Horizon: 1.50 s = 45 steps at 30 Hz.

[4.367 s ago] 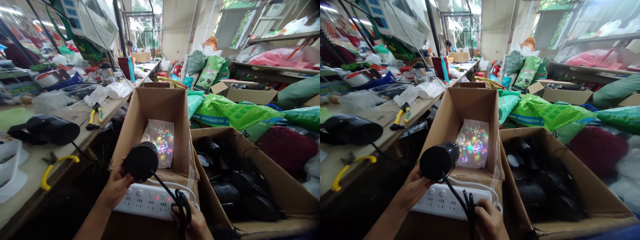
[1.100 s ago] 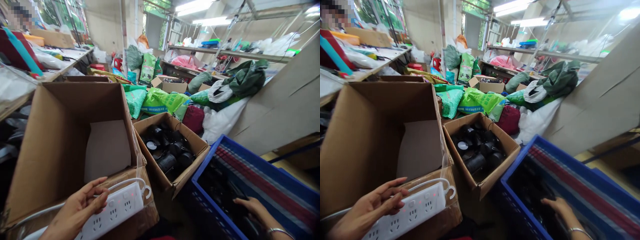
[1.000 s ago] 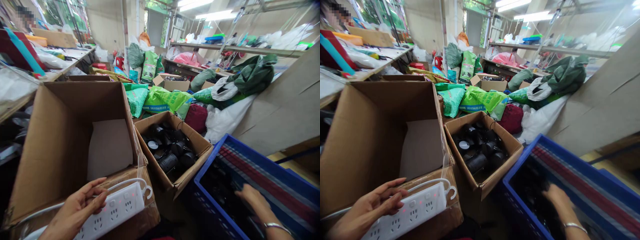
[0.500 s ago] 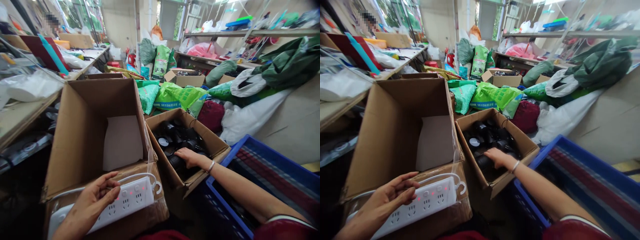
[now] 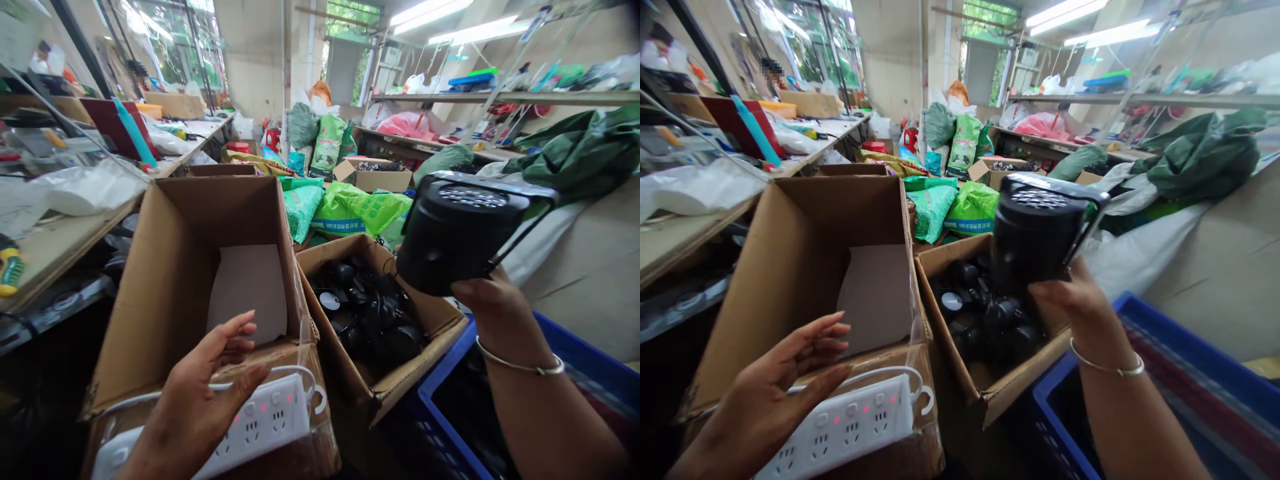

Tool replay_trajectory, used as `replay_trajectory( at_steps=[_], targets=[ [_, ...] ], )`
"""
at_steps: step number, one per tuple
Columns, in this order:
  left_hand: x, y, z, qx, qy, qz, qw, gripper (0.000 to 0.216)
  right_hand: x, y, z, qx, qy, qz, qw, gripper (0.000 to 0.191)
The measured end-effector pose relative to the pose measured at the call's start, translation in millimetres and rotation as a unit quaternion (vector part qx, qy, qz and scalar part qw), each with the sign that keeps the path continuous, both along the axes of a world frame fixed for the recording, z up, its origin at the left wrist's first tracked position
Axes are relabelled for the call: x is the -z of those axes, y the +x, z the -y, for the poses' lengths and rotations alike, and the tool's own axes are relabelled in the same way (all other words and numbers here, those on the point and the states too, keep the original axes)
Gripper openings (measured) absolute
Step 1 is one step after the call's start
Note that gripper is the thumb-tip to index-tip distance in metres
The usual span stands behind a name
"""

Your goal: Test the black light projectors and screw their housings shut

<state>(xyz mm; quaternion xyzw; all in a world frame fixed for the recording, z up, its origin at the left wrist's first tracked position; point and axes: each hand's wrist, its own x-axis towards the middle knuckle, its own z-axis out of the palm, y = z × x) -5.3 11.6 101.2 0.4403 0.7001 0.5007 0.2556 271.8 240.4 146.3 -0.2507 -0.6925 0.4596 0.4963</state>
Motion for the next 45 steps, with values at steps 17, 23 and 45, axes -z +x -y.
replay_trajectory(
  at_steps=[17, 23, 45],
  targets=[
    [-12.6, -1.8, -0.6, 0.043, -0.024, -0.165, 0.985, 0.035, 78.2, -103.9, 69.3, -0.189, -0.153, 0.123, 0.962, 0.067],
    [11.4, 18.7, 2.7, -0.034, -0.015, -0.193, 0.981, 0.019, 75.2, -134.7, 93.7, -0.043, -0.115, 0.159, 0.979, 0.06],
    [0.0, -11.7, 12.6, -0.043, 0.017, 0.268, 0.962, 0.041, 166.1, -47.4, 41.1, -0.04, 0.048, 0.358, 0.932, 0.021]
  ],
)
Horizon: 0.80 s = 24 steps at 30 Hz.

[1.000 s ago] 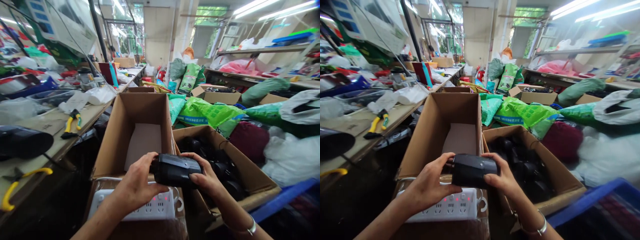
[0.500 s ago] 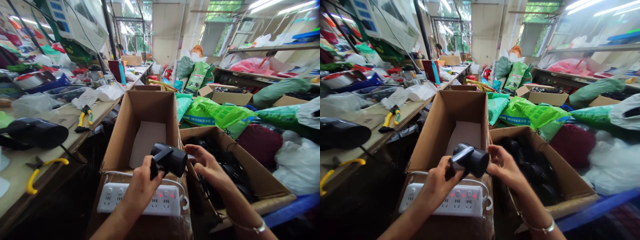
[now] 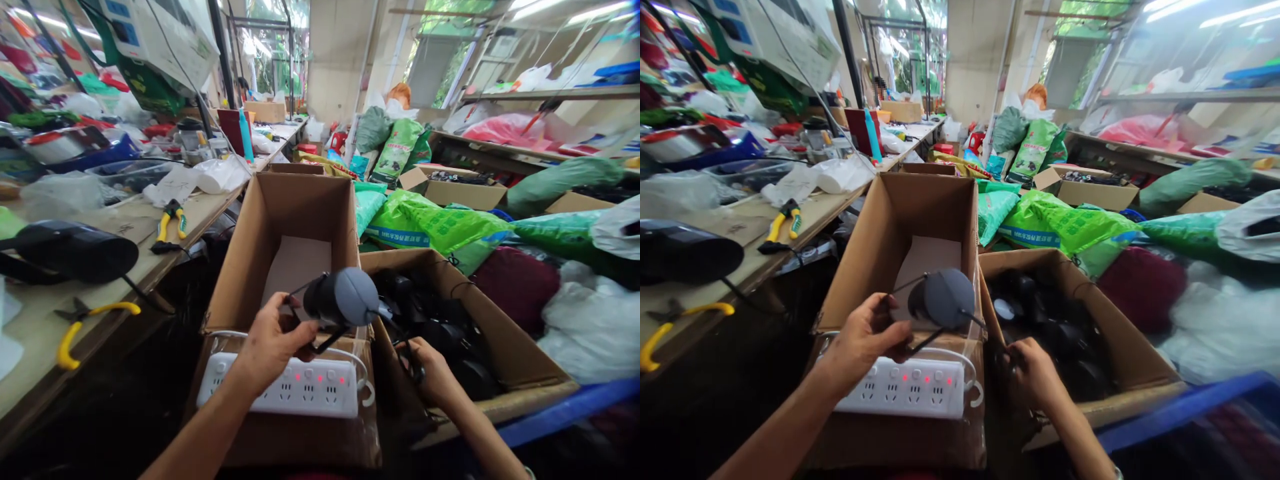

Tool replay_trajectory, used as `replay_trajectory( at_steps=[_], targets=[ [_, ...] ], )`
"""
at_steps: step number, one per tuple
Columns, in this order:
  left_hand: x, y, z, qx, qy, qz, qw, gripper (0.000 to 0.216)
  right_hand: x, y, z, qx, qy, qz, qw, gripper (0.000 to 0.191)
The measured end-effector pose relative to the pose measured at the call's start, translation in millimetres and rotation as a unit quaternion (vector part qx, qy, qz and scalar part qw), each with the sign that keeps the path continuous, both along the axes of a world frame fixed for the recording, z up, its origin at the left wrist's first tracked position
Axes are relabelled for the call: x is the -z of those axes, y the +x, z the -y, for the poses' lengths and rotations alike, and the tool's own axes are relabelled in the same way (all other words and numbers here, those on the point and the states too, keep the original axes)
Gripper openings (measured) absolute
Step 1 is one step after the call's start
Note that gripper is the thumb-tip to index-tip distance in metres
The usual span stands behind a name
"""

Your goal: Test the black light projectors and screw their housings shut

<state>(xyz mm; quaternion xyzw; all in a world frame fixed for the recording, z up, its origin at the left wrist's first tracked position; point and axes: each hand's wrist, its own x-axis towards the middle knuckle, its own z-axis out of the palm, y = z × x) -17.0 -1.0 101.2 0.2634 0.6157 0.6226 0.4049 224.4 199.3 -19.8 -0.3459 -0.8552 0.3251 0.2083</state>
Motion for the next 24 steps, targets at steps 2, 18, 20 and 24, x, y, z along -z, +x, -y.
replay_trajectory(
  at_steps=[2, 18, 20, 24],
  targets=[
    [-4.8, -7.6, 5.7, -0.034, 0.027, 0.012, 0.999, 0.042, -10.7, 1.6, -5.0, 0.019, 0.003, -0.009, 1.0, 0.024],
    [6.2, -44.7, 52.5, -0.191, 0.089, 0.047, 0.977, 0.047, -6.9, -58.1, 98.0, -0.169, -0.033, -0.087, 0.981, 0.01],
    [13.7, -46.6, 53.6, -0.188, 0.088, 0.065, 0.976, 0.049, -5.0, -56.8, 98.3, -0.18, -0.006, -0.086, 0.98, 0.01],
    [25.0, -51.4, 53.4, -0.18, 0.091, 0.083, 0.976, 0.049, -12.4, -54.7, 97.3, -0.211, 0.022, -0.078, 0.974, 0.015]
  ],
)
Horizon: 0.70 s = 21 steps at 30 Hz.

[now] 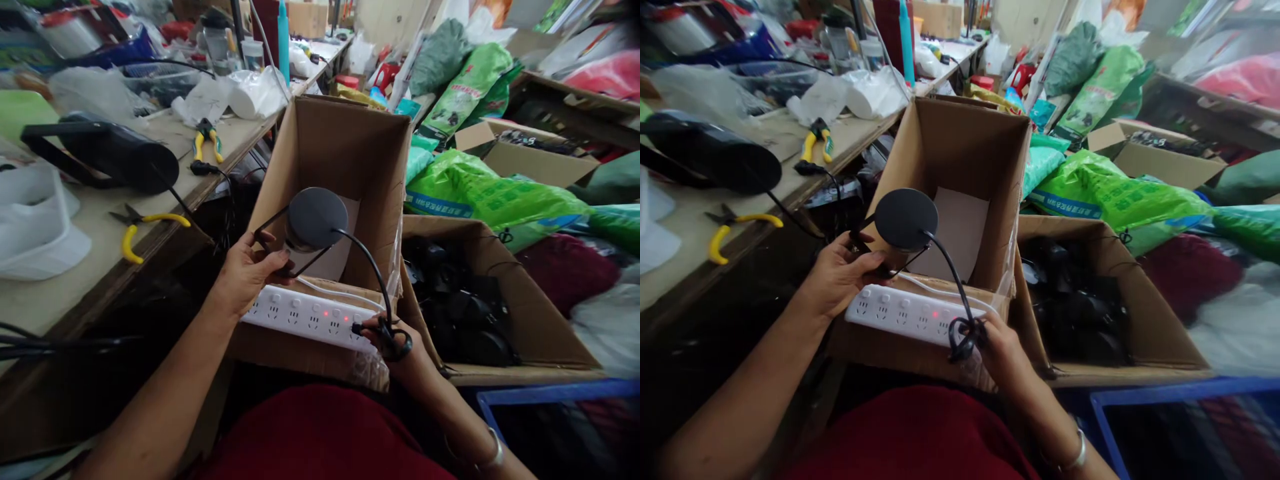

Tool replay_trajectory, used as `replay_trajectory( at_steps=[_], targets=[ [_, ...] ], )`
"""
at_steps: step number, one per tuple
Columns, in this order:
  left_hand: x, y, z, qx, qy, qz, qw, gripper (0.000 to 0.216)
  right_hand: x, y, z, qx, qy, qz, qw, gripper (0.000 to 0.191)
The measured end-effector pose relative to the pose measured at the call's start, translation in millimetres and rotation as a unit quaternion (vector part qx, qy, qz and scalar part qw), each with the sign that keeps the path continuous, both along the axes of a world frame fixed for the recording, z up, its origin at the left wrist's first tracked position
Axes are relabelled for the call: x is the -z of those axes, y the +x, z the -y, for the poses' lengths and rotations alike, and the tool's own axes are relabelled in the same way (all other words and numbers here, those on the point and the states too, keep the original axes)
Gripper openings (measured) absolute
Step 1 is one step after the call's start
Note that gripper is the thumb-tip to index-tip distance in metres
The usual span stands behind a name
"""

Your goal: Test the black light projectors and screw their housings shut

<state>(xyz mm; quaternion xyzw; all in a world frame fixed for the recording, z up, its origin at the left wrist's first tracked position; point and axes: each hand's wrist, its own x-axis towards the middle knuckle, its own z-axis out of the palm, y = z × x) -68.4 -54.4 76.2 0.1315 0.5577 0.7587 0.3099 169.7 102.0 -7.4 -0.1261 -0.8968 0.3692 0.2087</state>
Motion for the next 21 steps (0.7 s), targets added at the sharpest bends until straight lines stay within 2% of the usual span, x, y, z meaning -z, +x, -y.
replay_trajectory(
  at_steps=[5, 10, 16, 21],
  targets=[
    [10.8, -3.6, -2.6, 0.011, 0.005, 0.01, 1.0, 0.048, -6.0, -0.2, 0.7, -0.041, 0.079, -0.004, 0.996, 0.021],
    [21.6, -6.3, -6.5, 0.026, 0.016, 0.02, 0.999, 0.049, 10.5, -3.2, 11.5, -0.07, 0.127, -0.011, 0.989, 0.025],
    [32.5, -13.4, -11.8, 0.048, 0.026, 0.015, 0.998, 0.053, 28.2, -5.1, 20.8, -0.034, 0.14, -0.069, 0.987, 0.022],
    [33.7, -16.4, -22.0, 0.057, 0.044, 0.025, 0.997, 0.054, 37.3, -5.1, 19.9, -0.029, 0.125, -0.091, 0.988, 0.024]
  ],
)
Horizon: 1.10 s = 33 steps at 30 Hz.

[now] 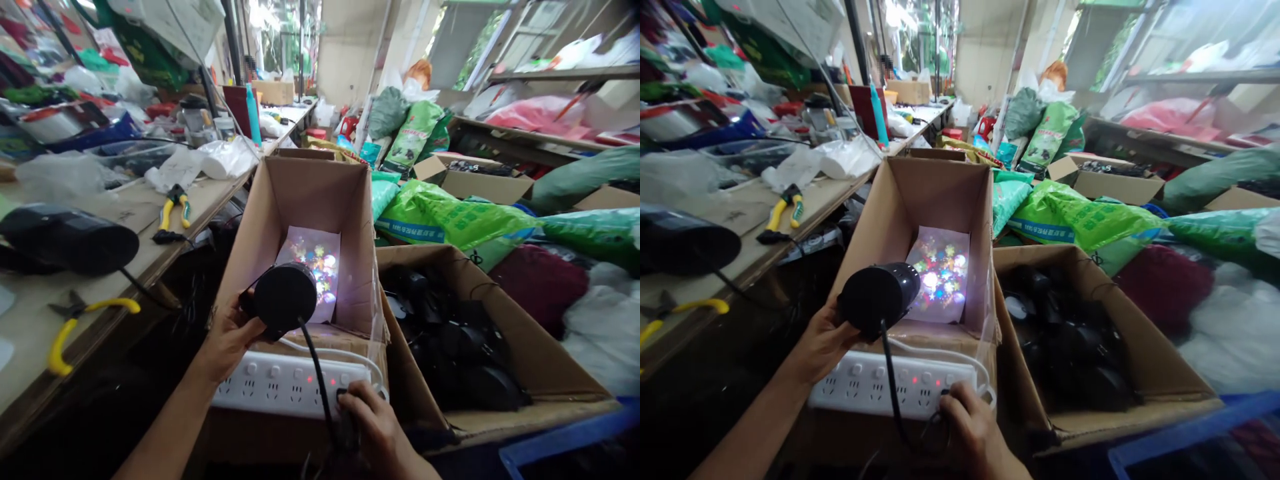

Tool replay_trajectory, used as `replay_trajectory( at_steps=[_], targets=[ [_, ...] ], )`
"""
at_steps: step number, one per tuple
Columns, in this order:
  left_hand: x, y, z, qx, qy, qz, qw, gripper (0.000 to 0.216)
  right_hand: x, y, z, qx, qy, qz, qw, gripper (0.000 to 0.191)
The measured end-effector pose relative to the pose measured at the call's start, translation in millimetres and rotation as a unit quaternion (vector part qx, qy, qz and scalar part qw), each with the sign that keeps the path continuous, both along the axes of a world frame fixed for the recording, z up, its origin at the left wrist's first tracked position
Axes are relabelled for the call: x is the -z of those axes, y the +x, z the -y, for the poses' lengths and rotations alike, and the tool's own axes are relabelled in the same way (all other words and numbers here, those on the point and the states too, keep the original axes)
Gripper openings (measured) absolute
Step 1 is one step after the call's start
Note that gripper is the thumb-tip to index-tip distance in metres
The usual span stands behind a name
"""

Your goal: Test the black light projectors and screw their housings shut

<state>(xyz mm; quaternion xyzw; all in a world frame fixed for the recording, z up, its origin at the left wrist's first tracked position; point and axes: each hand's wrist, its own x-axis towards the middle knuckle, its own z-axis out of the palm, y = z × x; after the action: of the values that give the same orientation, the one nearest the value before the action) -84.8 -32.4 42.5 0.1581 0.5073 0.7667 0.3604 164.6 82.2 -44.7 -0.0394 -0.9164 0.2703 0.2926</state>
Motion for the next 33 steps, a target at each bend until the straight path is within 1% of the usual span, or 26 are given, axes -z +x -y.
replay_trajectory(
  at_steps=[5, 9, 11, 14, 17, 23, 27, 31, 33],
  targets=[
    [-3.0, -0.3, -8.7, -0.005, 0.012, -0.01, 1.0, 0.05, 5.8, 0.0, 0.1, 0.02, -0.026, 0.006, 0.999, 0.022],
    [-8.3, 1.4, -11.4, -0.014, -0.003, -0.013, 1.0, 0.053, 4.3, 2.7, -4.3, -0.017, -0.05, 0.024, 0.998, 0.037],
    [-10.2, 2.5, -11.3, -0.021, -0.014, -0.011, 1.0, 0.055, 3.2, 3.8, -6.5, -0.032, -0.058, 0.03, 0.997, 0.041],
    [-9.5, 3.1, -9.6, -0.032, -0.023, -0.006, 0.999, 0.058, 1.9, 3.2, -6.7, -0.028, -0.065, 0.043, 0.997, 0.033],
    [-5.7, 2.7, -7.0, -0.038, -0.022, -0.007, 0.999, 0.057, 0.5, 0.6, -4.4, -0.017, -0.067, 0.04, 0.997, 0.027],
    [-1.2, 4.2, -1.1, -0.009, -0.015, -0.023, 1.0, 0.05, -2.4, -2.7, -2.3, 0.003, -0.061, 0.031, 0.998, 0.023],
    [0.6, 6.5, 1.9, 0.025, -0.019, -0.032, 0.999, 0.044, -3.6, -2.9, -2.4, 0.005, -0.069, 0.026, 0.997, 0.021],
    [2.1, 10.3, -0.3, 0.04, -0.041, -0.052, 0.997, 0.046, -5.4, -3.5, -1.1, 0.012, -0.098, 0.028, 0.995, 0.014],
    [1.5, 14.8, -2.5, 0.028, -0.068, -0.065, 0.995, 0.045, -7.3, -3.6, -0.6, 0.024, -0.139, 0.009, 0.99, 0.01]
  ],
)
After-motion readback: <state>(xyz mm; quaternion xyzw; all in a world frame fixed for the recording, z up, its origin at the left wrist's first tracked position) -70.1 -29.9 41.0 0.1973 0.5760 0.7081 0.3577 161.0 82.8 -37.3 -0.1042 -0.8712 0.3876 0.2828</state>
